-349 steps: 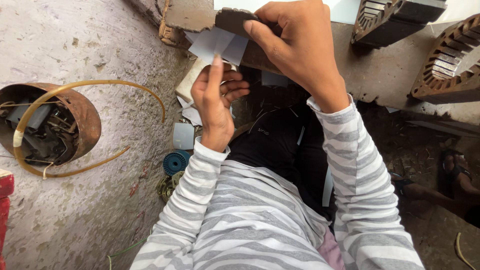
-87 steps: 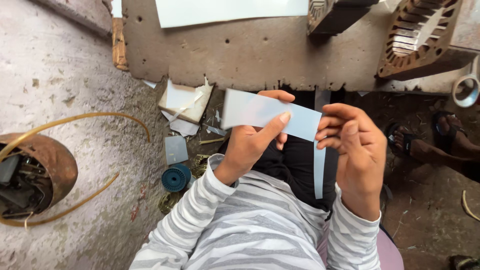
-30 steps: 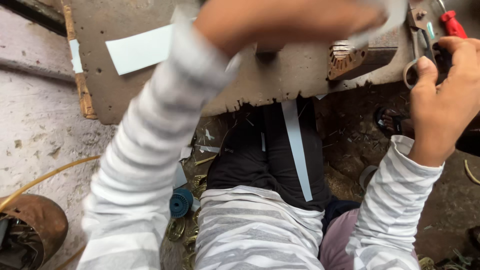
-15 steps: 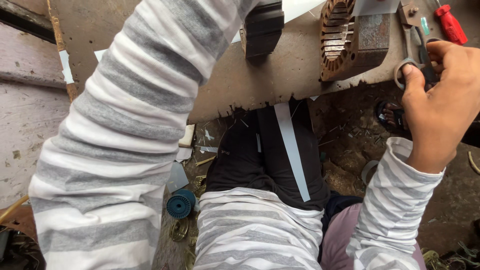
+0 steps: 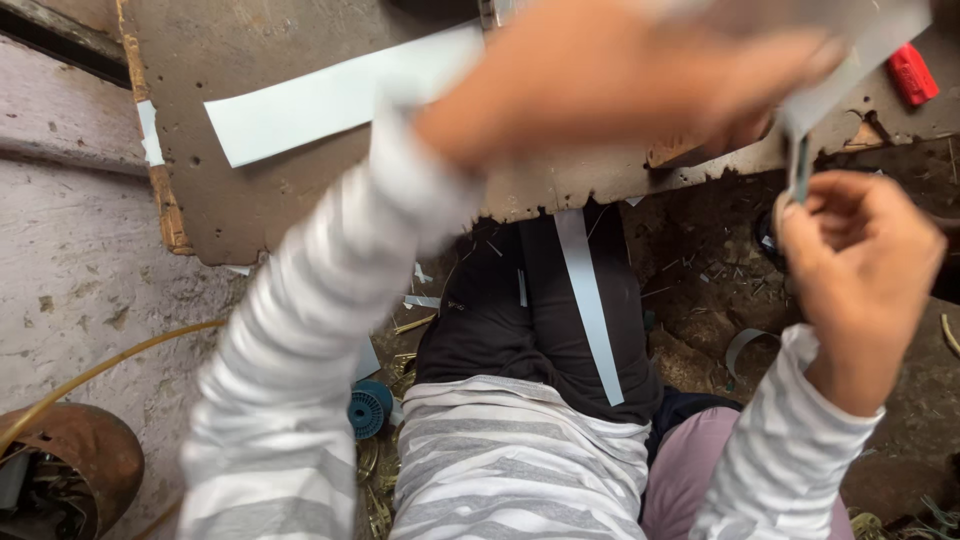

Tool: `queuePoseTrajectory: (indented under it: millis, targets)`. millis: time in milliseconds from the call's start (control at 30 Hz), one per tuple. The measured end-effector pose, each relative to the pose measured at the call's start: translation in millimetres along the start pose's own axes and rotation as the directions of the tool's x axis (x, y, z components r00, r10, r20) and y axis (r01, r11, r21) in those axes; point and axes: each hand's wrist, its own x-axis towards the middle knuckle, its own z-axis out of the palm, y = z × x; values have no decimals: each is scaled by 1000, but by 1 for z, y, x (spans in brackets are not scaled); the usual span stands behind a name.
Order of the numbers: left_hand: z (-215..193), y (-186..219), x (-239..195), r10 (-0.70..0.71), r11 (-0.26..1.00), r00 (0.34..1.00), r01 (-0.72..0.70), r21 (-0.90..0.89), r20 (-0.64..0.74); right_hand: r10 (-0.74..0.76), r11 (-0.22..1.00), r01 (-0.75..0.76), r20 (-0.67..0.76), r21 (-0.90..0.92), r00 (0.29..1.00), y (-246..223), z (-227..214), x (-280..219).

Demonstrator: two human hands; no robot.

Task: The person cuts several strips of white insulation material from a larger sheet using shears and folds them by hand on a workbench next to motor components.

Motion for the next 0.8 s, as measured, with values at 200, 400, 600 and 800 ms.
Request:
queuePoseTrajectory:
  millis: [200, 400, 600, 800]
  targets:
    - [20, -2, -90, -368, 762, 930, 292, -578, -15, 256, 392, -528, 462, 753, 849, 45, 34, -65]
    - [53, -32, -150, -630, 508, 777, 403, -761, -9, 55, 740, -336, 445, 583, 894, 36, 69, -155]
    - [61, -40, -171, -655, 558, 749, 391, -732, -99, 64, 771, -452, 651, 449, 756, 7, 76, -185]
    - [63, -42, -185, -574, 689, 800, 357, -631, -174, 67, 895, -334, 650, 297, 757, -2, 84, -182]
